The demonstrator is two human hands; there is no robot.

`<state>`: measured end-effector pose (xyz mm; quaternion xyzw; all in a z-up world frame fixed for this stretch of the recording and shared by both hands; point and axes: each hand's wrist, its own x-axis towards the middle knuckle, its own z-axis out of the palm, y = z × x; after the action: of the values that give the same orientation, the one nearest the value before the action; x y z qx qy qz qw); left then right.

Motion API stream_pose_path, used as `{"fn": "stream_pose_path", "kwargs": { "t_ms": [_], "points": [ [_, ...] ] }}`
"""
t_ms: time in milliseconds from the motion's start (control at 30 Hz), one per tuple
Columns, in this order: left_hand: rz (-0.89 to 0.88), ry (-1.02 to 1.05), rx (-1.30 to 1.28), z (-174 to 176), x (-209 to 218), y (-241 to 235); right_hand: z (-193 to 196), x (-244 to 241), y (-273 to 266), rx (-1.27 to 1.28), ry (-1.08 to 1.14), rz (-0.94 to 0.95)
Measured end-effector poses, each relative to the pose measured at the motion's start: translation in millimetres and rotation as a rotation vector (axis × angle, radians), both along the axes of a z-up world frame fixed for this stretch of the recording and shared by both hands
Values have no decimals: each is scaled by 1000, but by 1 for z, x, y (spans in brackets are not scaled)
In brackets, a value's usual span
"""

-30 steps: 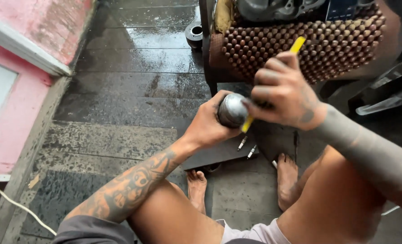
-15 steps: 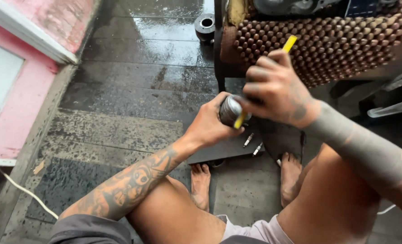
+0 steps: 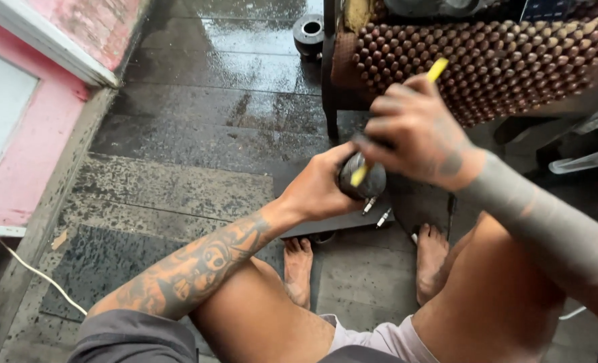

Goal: The person sits on a wet tiled floor and scrubs a small, dark metal object using a yellow brush. They rotate the object in their left hand to scrub different sides and surfaces with the brush held in their right hand.

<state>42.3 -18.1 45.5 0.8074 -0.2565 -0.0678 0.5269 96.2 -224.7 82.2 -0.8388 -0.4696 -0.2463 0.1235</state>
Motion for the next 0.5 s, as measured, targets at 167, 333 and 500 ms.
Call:
{"fn": "stream_pose_path", "kwargs": {
  "t_ms": [167,333,500],
  "points": [
    [14,-23,56,-2,4,-4,4,-2,-8,5,-16,-45],
    [-1,-67,64,0,2,-6,1,4,-17,4,-116,-142],
    [-104,-55,41,-3,2,-5,4,-5,-11,-13,-63,4]
  ]
}}
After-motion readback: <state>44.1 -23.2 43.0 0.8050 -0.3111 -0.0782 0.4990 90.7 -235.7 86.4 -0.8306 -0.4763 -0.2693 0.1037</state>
